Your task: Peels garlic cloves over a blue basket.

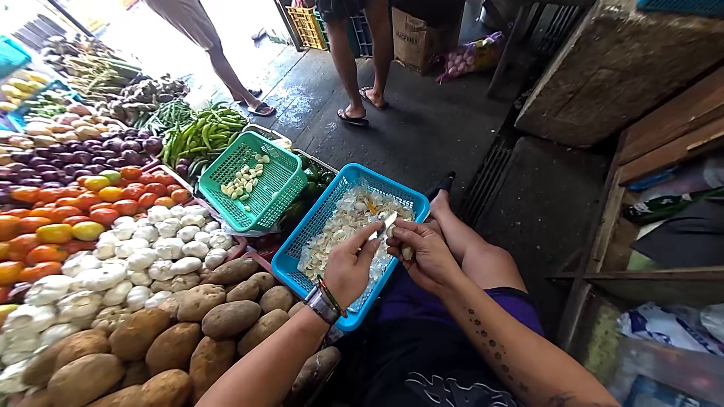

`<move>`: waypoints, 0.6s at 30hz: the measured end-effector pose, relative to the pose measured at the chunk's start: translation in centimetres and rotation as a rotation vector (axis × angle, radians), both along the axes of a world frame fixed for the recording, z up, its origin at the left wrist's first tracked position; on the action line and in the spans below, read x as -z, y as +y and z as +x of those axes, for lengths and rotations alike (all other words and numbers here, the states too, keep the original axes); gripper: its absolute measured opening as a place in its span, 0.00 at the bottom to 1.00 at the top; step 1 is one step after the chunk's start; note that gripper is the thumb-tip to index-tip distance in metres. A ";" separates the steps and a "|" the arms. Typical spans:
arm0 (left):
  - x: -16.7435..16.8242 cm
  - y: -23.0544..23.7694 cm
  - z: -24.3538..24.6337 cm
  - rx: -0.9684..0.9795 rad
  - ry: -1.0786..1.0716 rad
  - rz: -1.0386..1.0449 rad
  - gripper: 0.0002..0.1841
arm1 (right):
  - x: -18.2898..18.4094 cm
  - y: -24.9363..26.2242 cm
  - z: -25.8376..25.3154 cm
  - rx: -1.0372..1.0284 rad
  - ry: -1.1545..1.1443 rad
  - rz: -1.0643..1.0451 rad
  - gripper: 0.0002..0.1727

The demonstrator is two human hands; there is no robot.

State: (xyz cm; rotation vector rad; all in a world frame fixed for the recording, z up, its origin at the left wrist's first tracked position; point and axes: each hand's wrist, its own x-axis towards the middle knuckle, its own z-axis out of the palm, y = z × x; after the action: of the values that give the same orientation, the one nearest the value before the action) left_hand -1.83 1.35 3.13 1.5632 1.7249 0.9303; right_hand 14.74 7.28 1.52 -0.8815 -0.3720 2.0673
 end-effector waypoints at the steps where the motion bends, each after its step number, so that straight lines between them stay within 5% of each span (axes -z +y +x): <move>1: 0.0 0.3 -0.2 -0.066 -0.117 -0.064 0.18 | 0.0 0.0 0.0 -0.002 0.001 -0.001 0.06; 5: 0.0 0.6 -1.0 -0.117 -0.357 -0.122 0.20 | 0.3 0.1 0.2 -0.008 0.023 0.010 0.06; 9: -0.8 -0.3 -0.2 0.115 -0.190 -0.096 0.28 | 0.8 0.1 0.2 -0.013 0.011 0.042 0.05; 18: 1.4 -0.7 0.7 0.070 0.073 0.070 0.20 | 1.0 -0.6 -0.7 0.076 -0.056 0.080 0.05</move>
State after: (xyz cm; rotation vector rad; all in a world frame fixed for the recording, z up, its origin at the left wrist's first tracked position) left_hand -1.09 0.68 1.73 1.7114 1.6917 0.9173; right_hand 14.00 6.72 0.54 -0.8934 -0.4422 1.9482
